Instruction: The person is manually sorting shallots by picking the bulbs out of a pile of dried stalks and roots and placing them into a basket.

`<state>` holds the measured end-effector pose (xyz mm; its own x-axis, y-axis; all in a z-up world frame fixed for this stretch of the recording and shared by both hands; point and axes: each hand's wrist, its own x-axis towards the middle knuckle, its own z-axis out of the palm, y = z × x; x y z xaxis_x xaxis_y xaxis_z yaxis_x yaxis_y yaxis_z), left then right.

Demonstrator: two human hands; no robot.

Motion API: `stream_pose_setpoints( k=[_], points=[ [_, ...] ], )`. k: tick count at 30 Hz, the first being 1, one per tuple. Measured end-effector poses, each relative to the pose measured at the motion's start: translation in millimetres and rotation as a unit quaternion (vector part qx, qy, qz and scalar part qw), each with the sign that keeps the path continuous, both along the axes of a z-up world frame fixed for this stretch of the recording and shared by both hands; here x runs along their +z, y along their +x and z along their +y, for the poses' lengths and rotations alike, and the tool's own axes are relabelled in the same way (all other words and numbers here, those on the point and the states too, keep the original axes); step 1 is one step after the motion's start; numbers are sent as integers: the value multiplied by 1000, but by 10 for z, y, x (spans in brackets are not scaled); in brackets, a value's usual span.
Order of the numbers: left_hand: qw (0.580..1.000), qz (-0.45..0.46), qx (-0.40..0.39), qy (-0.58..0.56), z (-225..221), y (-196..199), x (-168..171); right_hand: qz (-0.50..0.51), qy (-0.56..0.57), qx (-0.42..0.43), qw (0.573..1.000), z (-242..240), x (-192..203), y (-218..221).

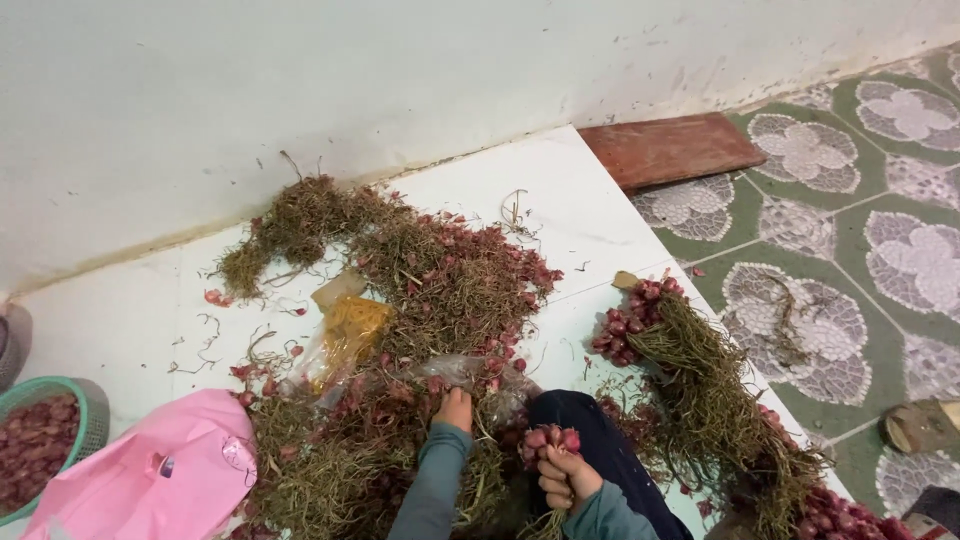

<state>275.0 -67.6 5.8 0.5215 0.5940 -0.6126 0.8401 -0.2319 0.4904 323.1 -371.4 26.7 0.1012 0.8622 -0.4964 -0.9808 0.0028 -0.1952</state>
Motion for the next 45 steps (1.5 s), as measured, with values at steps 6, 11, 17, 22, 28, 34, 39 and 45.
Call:
stream_pose_setpoints(
  k=[6, 11, 17, 22, 28, 34, 39, 45],
  points=[
    [960, -219, -78, 154, 451, -526, 208, 1, -33, 38, 999, 214, -116, -56],
    [943, 68, -186, 268, 581, -937, 819, -36, -22, 46, 998, 438, 91, -76],
    [921, -90, -91, 368, 841, -1301, 677, -59, -26, 63, 996, 570, 61, -141],
    [900, -367, 205, -120, 591, -1288, 872, -58, -28, 61, 996, 669, 106, -307],
    [696, -487, 333, -410, -90, -1270, 1277, -121, -51, 32, 991, 721, 175, -486],
    [761, -489, 232, -357, -471, -1223, 447, -152, -91, 28, 984, 678, -4, -636],
    [827, -492, 162, -219, -776, -1163, 507, -159, -119, 58, 978, 650, -426, -810],
    [839, -421, 217, -268, -862, -1108, 835, -200, -99, 65, 973, 655, -410, -842]
  ],
)
